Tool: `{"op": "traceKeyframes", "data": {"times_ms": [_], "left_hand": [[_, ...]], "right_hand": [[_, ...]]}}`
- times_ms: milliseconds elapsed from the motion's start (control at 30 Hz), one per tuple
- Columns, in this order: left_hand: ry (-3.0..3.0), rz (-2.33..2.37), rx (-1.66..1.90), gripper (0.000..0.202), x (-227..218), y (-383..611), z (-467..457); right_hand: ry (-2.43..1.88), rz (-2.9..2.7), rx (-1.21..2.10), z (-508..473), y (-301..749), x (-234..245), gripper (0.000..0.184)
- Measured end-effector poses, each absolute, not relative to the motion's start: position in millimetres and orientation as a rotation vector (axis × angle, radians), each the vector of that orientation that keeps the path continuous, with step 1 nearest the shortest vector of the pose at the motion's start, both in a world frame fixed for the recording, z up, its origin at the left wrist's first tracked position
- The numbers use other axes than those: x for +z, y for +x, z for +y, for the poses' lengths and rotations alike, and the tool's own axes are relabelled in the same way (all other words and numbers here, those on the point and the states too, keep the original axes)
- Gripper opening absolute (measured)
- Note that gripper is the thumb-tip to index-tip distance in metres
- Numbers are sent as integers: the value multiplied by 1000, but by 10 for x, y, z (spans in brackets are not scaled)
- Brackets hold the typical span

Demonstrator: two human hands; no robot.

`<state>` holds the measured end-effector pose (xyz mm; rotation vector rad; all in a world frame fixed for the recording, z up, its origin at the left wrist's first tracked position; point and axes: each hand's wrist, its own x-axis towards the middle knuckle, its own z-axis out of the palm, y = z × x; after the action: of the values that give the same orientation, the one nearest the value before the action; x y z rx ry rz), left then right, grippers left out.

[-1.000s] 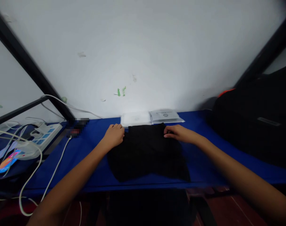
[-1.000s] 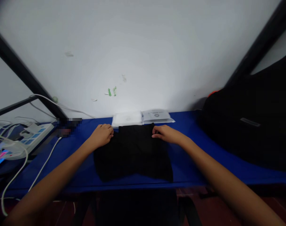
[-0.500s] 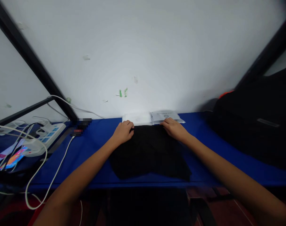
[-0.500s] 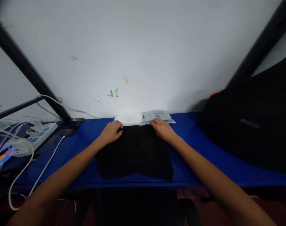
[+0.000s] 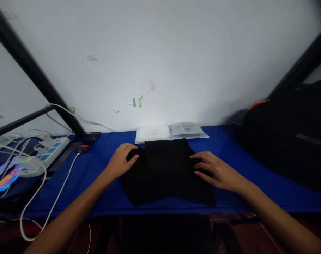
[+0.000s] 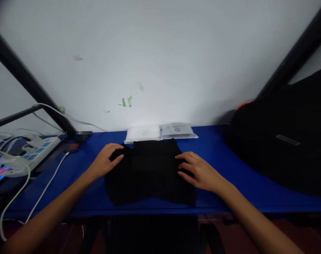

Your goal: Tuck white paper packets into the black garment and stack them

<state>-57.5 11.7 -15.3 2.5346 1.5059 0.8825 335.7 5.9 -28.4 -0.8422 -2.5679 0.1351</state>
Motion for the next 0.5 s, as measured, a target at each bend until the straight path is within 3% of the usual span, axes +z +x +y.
{"op": "traceKeyframes", "data": {"times_ms": [167,333,500], "left_hand": [[2418,1690,635,33,-326,-793,428],[2331,1743,694,30,-393,-753,492],[2320,1687,798,11,-293,-703,517]], "right_hand": [[-824,-2562,159,204,3247,-256,16],[-766,-2605,172,262,3113,-207,18],[-741,-2589,214,249,3080,-212,17]]}}
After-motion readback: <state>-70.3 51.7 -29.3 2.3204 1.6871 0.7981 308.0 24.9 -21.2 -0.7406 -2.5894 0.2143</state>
